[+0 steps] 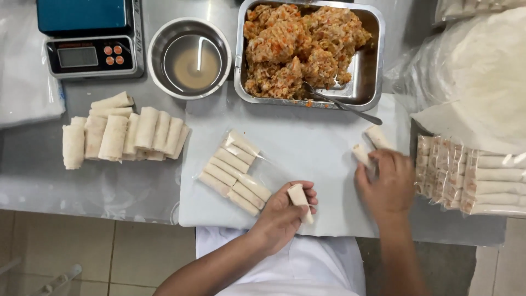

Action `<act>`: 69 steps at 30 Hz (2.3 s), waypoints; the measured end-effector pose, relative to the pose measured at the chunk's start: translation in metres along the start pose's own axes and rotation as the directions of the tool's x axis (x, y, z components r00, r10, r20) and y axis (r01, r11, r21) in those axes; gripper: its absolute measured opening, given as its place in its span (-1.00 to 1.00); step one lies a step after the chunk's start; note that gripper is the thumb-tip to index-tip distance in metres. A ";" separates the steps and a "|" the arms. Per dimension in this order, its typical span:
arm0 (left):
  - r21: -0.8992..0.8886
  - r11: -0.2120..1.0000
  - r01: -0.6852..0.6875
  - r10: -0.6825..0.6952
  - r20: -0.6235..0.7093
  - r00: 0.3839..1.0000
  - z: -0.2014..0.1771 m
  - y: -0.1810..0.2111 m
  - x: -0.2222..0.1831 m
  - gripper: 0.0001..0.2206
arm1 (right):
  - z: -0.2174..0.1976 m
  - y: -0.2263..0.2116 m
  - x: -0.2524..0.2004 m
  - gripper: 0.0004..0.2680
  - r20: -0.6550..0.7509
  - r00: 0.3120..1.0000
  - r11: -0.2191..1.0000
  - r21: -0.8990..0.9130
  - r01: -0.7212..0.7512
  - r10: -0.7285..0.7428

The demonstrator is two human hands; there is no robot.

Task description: Weighing lumpia rolls on a digital scale and organizing them into plastic bags for packaging.

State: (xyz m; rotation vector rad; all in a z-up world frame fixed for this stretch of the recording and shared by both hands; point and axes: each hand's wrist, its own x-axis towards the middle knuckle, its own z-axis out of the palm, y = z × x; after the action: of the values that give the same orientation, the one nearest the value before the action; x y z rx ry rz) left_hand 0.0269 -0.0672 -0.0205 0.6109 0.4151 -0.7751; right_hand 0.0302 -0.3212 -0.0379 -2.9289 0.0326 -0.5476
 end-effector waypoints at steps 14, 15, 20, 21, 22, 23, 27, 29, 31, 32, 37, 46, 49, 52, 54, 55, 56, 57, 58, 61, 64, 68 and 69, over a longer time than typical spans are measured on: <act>0.126 0.989 -0.072 0.047 0.191 0.980 0.006 0.003 -0.009 -0.61 | -0.025 -0.115 -0.053 -0.65 -0.036 0.986 0.792 0.601 -0.107 0.160; 0.331 0.941 -0.067 0.029 0.119 0.993 0.010 0.007 -0.013 -0.62 | -0.020 -0.118 -0.055 -0.66 -0.111 0.986 0.808 0.588 -0.036 0.125; 0.416 0.852 -0.317 0.224 0.257 0.940 0.011 0.004 -0.022 -0.61 | -0.009 -0.122 -0.067 -0.68 -0.170 0.985 0.812 0.575 0.099 0.001; 0.489 0.771 -0.408 0.275 0.323 0.906 0.014 0.006 -0.026 -0.53 | -0.008 -0.123 -0.068 -0.70 -0.220 0.975 0.814 0.563 0.140 -0.016; 0.489 0.773 -0.404 0.270 0.323 0.907 0.018 0.007 -0.030 -0.53 | -0.004 -0.123 -0.074 -0.70 -0.217 0.976 0.816 0.562 0.135 -0.013; 0.471 0.775 -0.422 0.275 0.349 0.896 0.022 0.008 -0.034 -0.58 | -0.001 -0.122 -0.080 -0.68 -0.217 0.976 0.832 0.539 0.129 -0.011; 0.607 0.693 -0.390 0.314 0.234 0.920 0.015 0.008 -0.033 -0.57 | -0.022 -0.129 -0.052 -0.67 -0.121 0.981 0.860 0.473 0.192 -0.152; 0.561 0.751 -0.348 0.330 0.137 0.934 0.009 0.007 -0.022 -0.60 | -0.011 -0.086 -0.035 -0.71 -0.029 0.989 0.850 0.509 0.139 -0.144; 0.506 0.812 -0.291 0.323 0.026 0.946 0.005 0.006 -0.018 -0.61 | -0.010 -0.052 -0.011 -0.66 0.080 0.988 0.839 0.540 0.067 -0.130; 0.480 0.838 -0.262 0.299 -0.002 0.954 0.003 0.008 -0.015 -0.60 | -0.010 -0.039 0.009 -0.71 0.022 0.999 0.963 0.266 0.036 -0.043; 0.256 0.922 -0.290 0.301 -0.005 0.954 -0.014 0.005 -0.004 -0.63 | 0.003 -0.006 0.023 -0.74 -0.105 0.990 0.995 0.016 0.096 -0.094; 0.628 0.660 -0.413 0.404 0.167 0.899 0.009 0.023 -0.027 -0.49 | -0.028 -0.140 -0.024 -0.73 0.064 0.984 0.594 0.790 -0.151 0.164; 0.609 0.623 -0.490 0.464 0.216 0.859 0.007 0.021 -0.028 -0.57 | -0.021 -0.147 -0.027 -0.71 -0.008 0.998 0.574 0.818 -0.027 0.059; 0.591 0.624 -0.512 0.499 0.203 0.843 0.007 0.017 -0.030 -0.56 | -0.016 -0.148 -0.035 -0.68 -0.022 0.998 0.605 0.796 -0.017 0.057; 0.599 0.573 -0.559 0.546 0.229 0.806 0.008 0.015 -0.030 -0.54 | -0.011 -0.149 -0.040 -0.69 -0.070 0.995 0.670 0.742 0.008 0.065; 0.598 0.573 -0.560 0.548 0.230 0.805 0.008 0.014 -0.031 -0.54 | -0.006 -0.149 -0.043 -0.69 -0.071 0.995 0.670 0.742 0.010 0.064; 0.580 0.592 -0.560 0.549 0.219 0.807 0.009 0.013 -0.033 -0.55 | 0.000 -0.150 -0.046 -0.66 -0.092 0.995 0.723 0.689 0.044 0.027; 0.561 0.611 -0.559 0.549 0.208 0.809 0.009 0.012 -0.034 -0.56 | 0.005 -0.151 -0.049 -0.62 -0.109 0.994 0.772 0.631 0.078 -0.011; 0.562 0.611 -0.558 0.549 0.207 0.810 0.011 0.014 -0.035 -0.56 | 0.003 -0.156 -0.043 -0.62 -0.109 0.994 0.771 0.632 0.077 -0.010; 0.219 0.775 -0.593 0.538 0.265 0.800 0.014 0.020 -0.035 -0.49 | -0.004 -0.163 -0.022 -0.53 -0.179 0.982 0.695 0.699 0.168 -0.058; -0.076 0.885 -0.460 0.461 0.296 0.837 0.007 0.021 -0.038 -0.28 | -0.014 -0.150 -0.012 -0.34 0.067 0.983 0.637 0.769 0.058 -0.170; 0.075 0.929 -0.362 0.305 0.397 0.865 -0.007 0.029 -0.053 -0.36 | -0.022 -0.127 0.008 -0.28 0.197 0.908 0.624 0.777 0.086 -0.370; 0.245 0.896 -0.371 0.248 0.416 0.875 -0.010 0.033 -0.057 -0.34 | -0.025 -0.122 0.015 -0.32 0.193 0.874 0.619 0.772 0.147 -0.447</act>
State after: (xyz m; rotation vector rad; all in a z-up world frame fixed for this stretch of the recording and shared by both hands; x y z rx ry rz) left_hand 0.0131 -0.0133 0.0154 0.7901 -0.1704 -0.6279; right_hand 0.0344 -0.2055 0.0105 -2.1535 -0.6079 0.0088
